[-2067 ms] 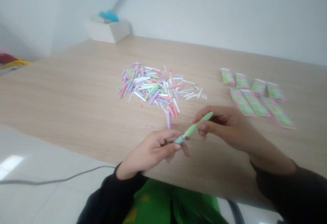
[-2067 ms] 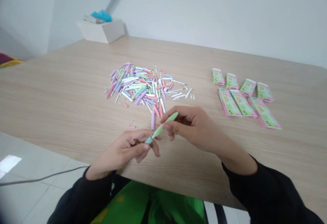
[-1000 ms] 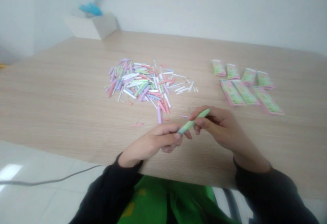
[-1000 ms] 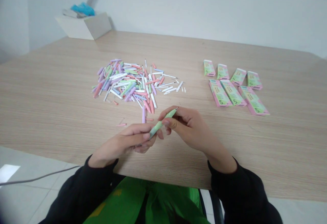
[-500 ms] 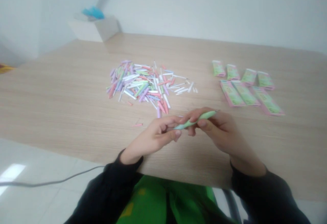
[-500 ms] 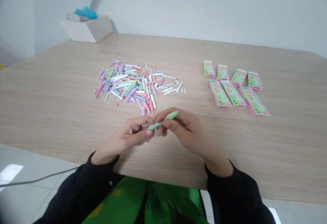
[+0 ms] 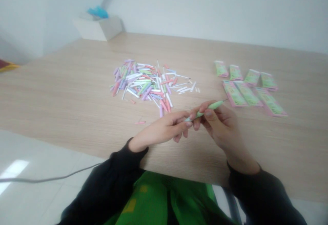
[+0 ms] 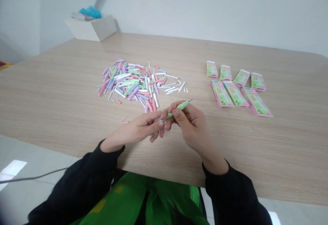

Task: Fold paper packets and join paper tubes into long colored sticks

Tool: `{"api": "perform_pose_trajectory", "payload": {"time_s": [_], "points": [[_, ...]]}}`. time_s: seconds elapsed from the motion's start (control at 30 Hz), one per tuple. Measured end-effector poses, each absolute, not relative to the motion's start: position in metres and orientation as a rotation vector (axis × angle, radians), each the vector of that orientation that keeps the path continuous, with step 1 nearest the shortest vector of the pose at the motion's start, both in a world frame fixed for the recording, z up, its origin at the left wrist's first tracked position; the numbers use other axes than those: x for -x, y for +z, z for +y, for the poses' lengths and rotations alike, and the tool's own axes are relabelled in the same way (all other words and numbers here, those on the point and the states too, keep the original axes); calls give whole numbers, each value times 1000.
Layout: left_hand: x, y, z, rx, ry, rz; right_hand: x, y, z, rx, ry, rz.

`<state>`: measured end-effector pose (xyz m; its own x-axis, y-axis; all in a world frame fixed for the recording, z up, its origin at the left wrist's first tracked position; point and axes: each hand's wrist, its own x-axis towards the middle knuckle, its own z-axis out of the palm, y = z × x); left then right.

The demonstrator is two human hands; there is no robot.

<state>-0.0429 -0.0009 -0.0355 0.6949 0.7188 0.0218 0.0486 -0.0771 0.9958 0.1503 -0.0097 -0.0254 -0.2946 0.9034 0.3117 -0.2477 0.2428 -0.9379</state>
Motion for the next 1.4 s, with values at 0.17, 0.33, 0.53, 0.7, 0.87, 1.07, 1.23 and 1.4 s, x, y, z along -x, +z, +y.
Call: {"api": "perform_pose_trajectory", "payload": {"time_s": [0.17, 0.33, 0.53, 0.7, 0.87, 1.07, 1.23, 1.4], "points": [[42, -36, -5, -1667, 607, 699, -156, -21, -8, 633, 1294, -1451], [43, -22, -10, -1811, 740, 725, -156, -18, -7, 739, 1190, -1511], [42, -15, -12, -1856, 765, 703, -149, -20, -12, 757, 1148, -1472], [43, -19, -14, -1815, 824, 737, -139, -20, -19, 753, 1154, -1457], [45, -26, -17, -1594, 879, 661, -131, -14, -21, 879, 1106, -1460], [52, -28, -17, -1460, 868, 524, -130, -9, -20, 783, 1154, -1490], [56, -35, -11, -1501, 873, 554, -129, -14, -18, 629, 1151, -1474], [56, -30, -12, -1397, 813, 502, -131, -20, -16, 655, 1136, -1489]]}}
